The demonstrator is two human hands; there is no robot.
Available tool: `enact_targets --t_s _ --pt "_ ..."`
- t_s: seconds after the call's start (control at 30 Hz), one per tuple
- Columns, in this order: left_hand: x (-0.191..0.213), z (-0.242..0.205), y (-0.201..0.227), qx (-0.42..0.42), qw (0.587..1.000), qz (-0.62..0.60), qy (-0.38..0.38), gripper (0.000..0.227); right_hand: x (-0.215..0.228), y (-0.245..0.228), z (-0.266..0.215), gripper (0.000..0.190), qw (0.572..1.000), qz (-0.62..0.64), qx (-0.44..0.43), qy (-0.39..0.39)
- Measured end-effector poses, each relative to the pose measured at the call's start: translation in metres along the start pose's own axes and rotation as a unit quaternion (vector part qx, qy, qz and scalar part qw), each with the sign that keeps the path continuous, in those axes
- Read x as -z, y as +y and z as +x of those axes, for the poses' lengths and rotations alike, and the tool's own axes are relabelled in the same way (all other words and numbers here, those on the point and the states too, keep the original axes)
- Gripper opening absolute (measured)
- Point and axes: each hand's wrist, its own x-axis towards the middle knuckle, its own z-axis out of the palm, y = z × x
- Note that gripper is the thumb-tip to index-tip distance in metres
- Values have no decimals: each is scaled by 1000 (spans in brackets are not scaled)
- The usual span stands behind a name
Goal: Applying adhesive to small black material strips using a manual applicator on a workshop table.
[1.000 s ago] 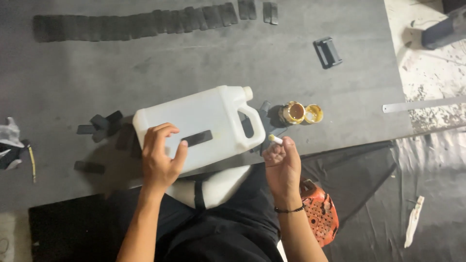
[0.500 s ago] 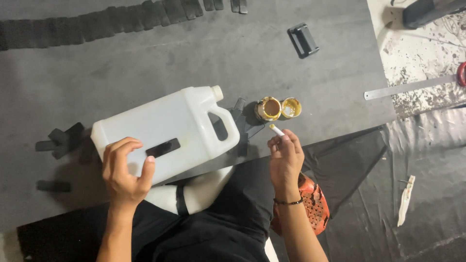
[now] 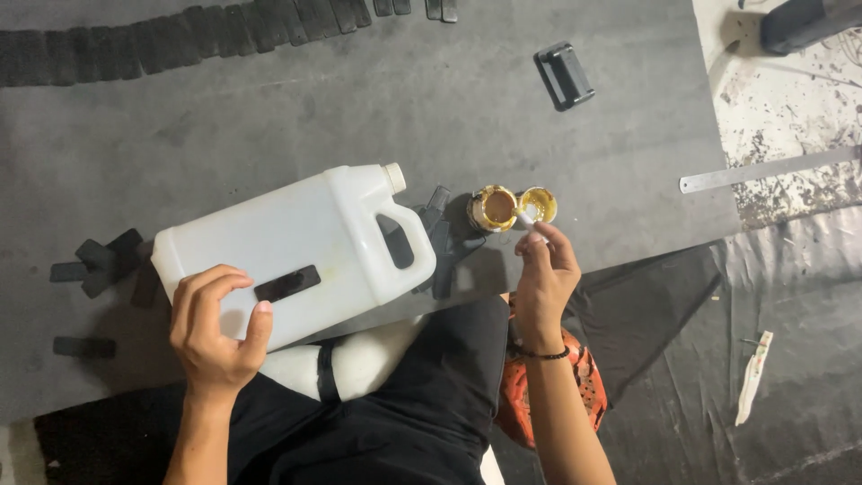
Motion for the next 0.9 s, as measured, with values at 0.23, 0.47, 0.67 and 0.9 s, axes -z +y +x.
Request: enact_targets --t_s 0.23,0.47,0.67,0.9 --pt "1 4 2 13 1000 -12 6 19 -5 -6 12 22 960 -249 121 -44" --pt "1 3 0 13 1000 -19 7 19 -18 -15 24 12 853 -411 307 -100" --pt "0 1 2 40 999 -18 8 18 -11 -4 33 13 816 -449 346 -112" --pt "0 -1 0 35 999 -18 22 18 -15 -48 25 5 862 -433 258 -56"
